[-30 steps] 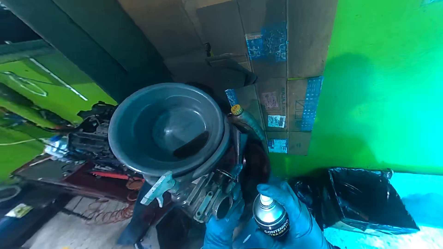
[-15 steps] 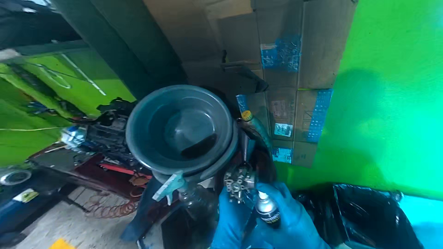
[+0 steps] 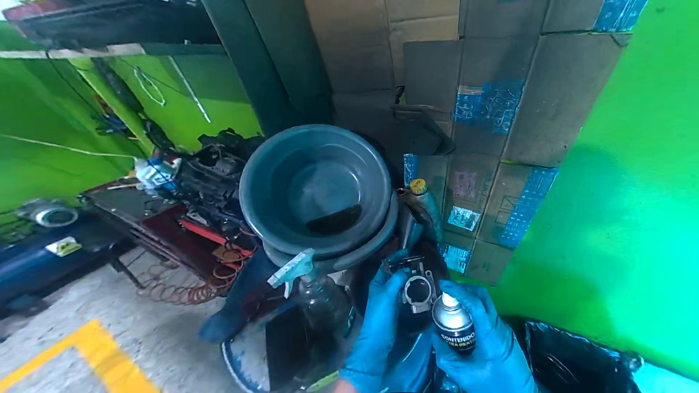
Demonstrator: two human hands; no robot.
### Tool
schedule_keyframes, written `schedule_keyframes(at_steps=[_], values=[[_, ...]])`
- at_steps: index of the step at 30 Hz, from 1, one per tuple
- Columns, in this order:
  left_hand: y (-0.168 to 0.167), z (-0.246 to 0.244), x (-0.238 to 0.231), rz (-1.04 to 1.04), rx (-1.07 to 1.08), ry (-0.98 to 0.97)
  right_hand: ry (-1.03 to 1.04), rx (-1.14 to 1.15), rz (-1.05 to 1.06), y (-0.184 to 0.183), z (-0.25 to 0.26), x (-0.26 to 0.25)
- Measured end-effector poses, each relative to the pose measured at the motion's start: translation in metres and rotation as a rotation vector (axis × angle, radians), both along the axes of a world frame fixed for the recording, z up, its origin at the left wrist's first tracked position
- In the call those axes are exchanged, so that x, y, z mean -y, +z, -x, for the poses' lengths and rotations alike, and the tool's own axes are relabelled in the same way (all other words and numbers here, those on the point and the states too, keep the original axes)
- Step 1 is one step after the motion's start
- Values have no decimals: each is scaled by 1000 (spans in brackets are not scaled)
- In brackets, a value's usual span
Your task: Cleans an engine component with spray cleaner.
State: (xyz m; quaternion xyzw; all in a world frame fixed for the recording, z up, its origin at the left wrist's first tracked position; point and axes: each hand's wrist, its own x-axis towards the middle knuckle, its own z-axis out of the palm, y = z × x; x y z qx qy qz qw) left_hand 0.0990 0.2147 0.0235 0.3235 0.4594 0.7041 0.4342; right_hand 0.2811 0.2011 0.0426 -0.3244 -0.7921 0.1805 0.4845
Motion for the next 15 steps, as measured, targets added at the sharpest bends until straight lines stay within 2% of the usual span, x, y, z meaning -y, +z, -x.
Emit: schedule_keyframes(at_steps=[3, 6, 10, 15], values=[[6, 2, -3, 12, -163, -29, -6, 57, -5, -3, 2, -3], [12, 2, -4, 38, -169, -36, -2, 147, 41, -11, -4, -4], [14, -3, -9, 167, -224, 45, -136, 170, 37, -19, -4, -13], [13, 0, -16, 195, -420, 41, -86, 226, 82, -26, -3, -2]])
